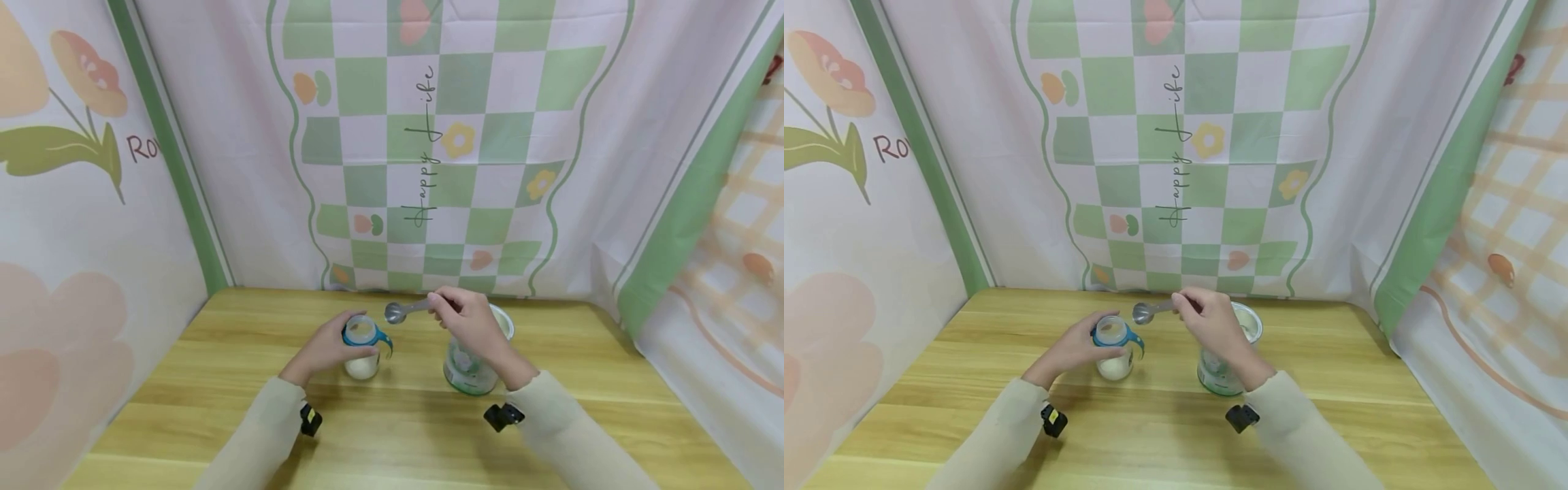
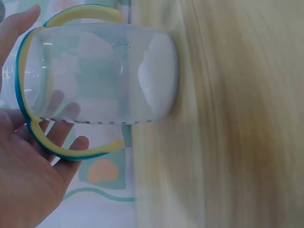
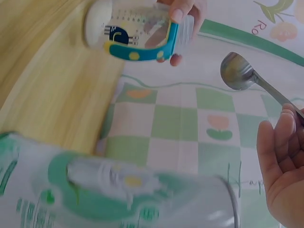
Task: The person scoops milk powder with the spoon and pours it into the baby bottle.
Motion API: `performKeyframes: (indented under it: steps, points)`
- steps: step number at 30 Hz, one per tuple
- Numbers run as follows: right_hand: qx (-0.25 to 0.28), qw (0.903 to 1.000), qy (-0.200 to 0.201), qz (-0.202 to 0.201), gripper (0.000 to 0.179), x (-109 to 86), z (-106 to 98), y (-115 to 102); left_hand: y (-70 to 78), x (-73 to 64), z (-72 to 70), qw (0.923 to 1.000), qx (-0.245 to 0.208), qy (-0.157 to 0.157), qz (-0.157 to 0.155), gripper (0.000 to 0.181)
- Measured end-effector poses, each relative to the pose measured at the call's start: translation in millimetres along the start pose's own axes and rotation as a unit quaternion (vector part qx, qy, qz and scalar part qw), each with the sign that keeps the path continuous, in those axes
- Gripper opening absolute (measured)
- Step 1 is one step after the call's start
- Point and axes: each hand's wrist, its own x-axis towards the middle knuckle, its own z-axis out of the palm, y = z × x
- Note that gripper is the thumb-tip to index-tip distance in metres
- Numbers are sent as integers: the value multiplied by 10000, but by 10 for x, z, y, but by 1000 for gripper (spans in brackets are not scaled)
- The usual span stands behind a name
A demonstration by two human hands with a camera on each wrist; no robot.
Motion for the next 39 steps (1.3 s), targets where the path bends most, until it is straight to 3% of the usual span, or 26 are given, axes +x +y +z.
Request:
performKeyframes:
  steps: [22,29,39]
  points:
    - [-1036,9912,742,-357,28,-167,-606,263,356,211,46,9926,367,72,1155,73]
    - [-1322,9868,871,-346,25,-236,-786,312,553,289,175,9891,516,25,1376,72]
    - [-1666,9815,876,-342,21,-341,-1004,394,784,386,472,9905,182,-231,1340,78]
